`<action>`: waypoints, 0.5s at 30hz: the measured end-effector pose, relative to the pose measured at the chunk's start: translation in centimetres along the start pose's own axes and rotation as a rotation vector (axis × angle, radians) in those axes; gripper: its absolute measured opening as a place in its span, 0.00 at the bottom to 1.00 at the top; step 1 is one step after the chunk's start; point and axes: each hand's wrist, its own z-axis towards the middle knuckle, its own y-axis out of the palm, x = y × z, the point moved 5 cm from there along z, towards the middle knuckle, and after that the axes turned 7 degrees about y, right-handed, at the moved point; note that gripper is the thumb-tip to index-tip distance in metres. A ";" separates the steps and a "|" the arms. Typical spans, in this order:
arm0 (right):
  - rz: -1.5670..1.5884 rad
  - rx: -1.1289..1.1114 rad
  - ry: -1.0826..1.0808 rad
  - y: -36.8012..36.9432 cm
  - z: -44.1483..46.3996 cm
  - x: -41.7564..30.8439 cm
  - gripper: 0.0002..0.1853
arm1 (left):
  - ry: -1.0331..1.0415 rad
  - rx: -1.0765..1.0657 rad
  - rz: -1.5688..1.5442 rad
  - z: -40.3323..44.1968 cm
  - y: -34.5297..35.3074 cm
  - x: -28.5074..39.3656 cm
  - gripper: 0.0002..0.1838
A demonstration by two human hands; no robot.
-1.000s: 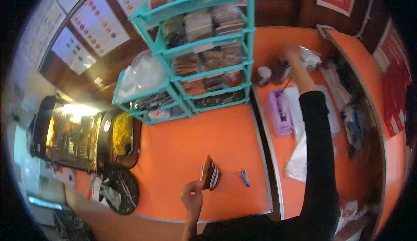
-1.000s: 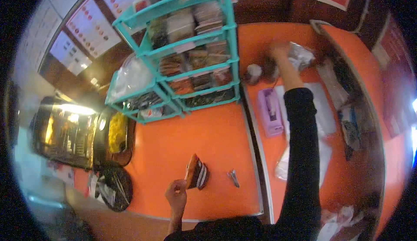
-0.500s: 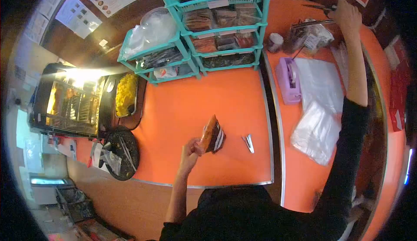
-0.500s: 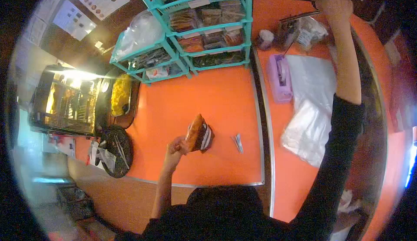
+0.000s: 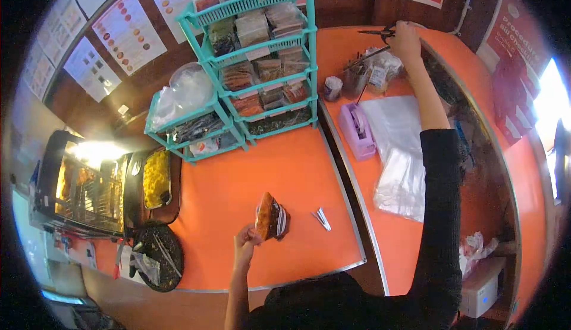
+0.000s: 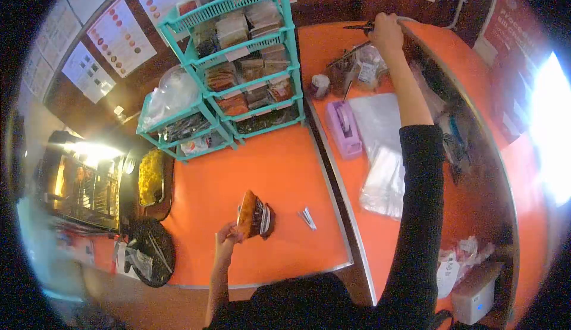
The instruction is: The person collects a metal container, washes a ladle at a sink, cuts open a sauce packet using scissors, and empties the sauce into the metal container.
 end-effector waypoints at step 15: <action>-0.151 0.271 -0.253 6.5 -3.2 -0.9 0.20 | 0.086 0.159 0.000 -0.7 -0.4 -0.8 0.13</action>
